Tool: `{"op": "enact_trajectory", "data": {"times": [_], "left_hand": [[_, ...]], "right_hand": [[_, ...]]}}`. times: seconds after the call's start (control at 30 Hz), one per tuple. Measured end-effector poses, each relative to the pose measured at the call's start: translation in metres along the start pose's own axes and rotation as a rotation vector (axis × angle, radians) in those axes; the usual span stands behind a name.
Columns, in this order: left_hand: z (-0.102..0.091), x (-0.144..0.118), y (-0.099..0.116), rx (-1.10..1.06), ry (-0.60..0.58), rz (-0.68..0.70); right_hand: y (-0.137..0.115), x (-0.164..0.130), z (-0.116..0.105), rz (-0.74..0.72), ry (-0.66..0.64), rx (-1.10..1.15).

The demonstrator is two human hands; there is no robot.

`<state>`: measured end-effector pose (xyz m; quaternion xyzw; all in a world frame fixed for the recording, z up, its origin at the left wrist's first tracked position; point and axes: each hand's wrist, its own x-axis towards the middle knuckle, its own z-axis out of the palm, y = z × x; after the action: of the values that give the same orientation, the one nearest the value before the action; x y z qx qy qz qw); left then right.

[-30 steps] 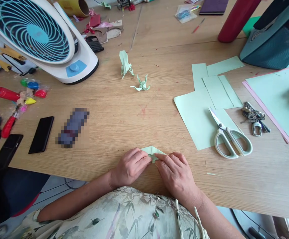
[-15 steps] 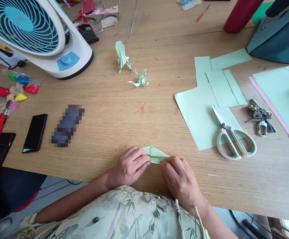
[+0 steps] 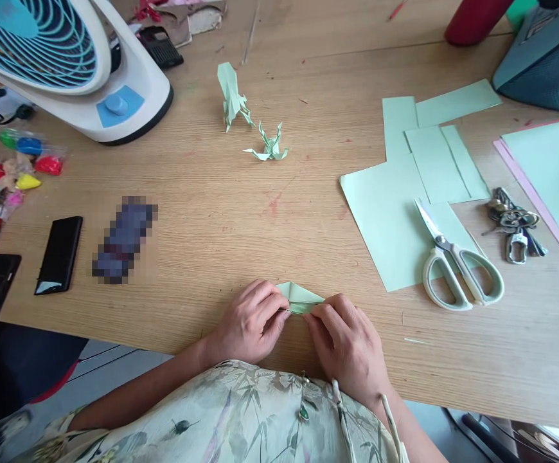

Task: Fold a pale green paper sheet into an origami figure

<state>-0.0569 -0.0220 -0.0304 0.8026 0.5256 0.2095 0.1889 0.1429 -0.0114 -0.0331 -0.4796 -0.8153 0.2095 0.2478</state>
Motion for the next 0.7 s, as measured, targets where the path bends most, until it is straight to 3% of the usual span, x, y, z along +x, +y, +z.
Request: {"op": "enact_trajectory", "data": {"times": [0.3, 0.7], "left_hand": [[0.001, 0.007, 0.006, 0.050, -0.087, -0.103], [0.003, 0.012, 0.008, 0.166, -0.167, -0.114]], "right_hand": [[-0.003, 0.005, 0.001, 0.056, -0.017, -0.025], [0.000, 0.002, -0.001, 0.019, -0.007, 0.020]]}}
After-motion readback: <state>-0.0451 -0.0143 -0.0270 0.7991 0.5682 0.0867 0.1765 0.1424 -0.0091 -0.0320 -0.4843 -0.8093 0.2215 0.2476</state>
